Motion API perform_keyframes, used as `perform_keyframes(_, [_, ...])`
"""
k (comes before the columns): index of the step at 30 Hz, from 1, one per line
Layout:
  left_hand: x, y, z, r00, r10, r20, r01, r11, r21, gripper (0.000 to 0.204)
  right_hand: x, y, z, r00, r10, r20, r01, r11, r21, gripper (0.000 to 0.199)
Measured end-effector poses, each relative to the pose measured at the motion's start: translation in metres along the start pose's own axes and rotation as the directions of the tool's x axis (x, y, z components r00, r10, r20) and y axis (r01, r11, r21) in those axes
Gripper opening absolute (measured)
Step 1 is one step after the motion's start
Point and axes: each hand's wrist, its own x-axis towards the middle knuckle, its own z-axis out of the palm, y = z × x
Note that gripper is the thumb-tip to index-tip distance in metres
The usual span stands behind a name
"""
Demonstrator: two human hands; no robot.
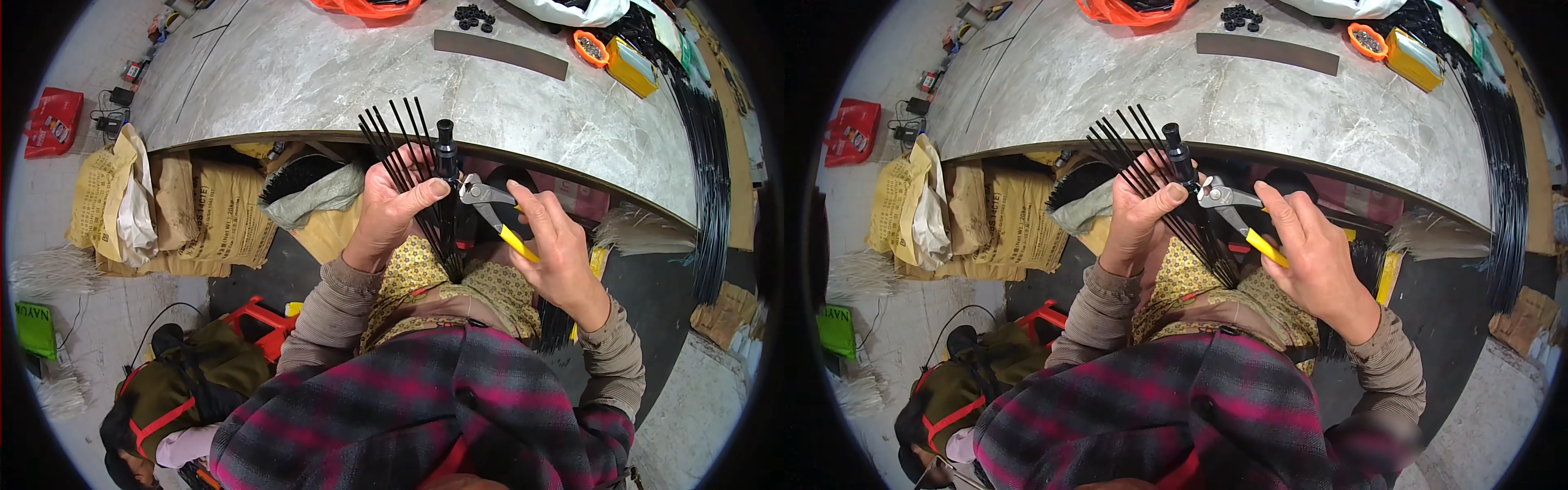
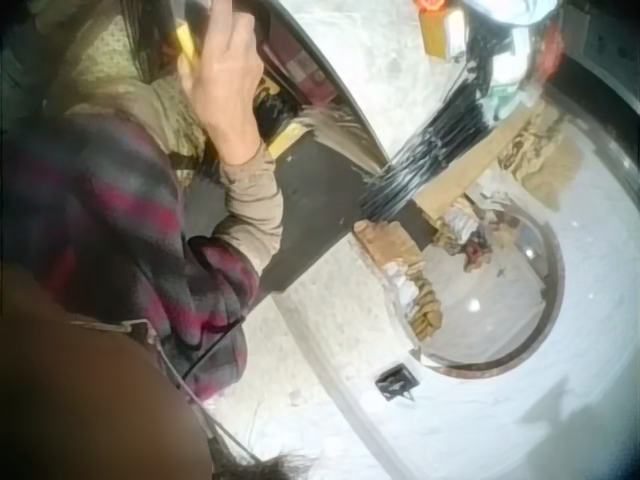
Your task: Trim the ends of bundled black plastic rods using handheld cutters.
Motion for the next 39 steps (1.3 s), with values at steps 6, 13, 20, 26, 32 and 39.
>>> perform_keyframes(6, [-0.004,0.004,0.005,1.000,-0.008,0.004,0.008,1.000,0.009,0.037,0.001,0.002,-0.001,0.985,0.078,0.152,-0.121,0.946,0.300,0.078])
perform_keyframes(13, [-0.007,0.004,0.012,0.999,0.022,-0.026,-0.021,0.998,0.056,0.028,0.004,-0.006,0.002,0.989,-0.022,0.146,0.014,0.998,0.056,0.081])
perform_keyframes(20, [-0.008,0.004,0.012,1.000,0.022,-0.019,-0.021,0.998,0.054,0.027,0.006,-0.010,-0.003,0.988,-0.028,0.150,0.046,0.991,-0.124,0.078])
perform_keyframes(26, [-0.007,0.005,0.012,1.000,0.024,-0.017,-0.023,0.999,0.044,0.028,0.007,-0.010,-0.008,0.984,-0.021,0.179,0.038,0.995,-0.094,0.073])
perform_keyframes(32, [-0.005,0.000,0.004,1.000,0.007,-0.017,-0.006,0.999,0.054,0.038,0.006,-0.011,-0.004,0.986,-0.025,0.165,0.033,0.998,-0.044,0.070])
perform_keyframes(39, [-0.002,-0.001,-0.002,1.000,-0.001,0.012,0.000,0.998,0.070,0.038,0.005,-0.016,-0.001,0.982,0.036,0.185,-0.037,0.999,0.002,0.075])
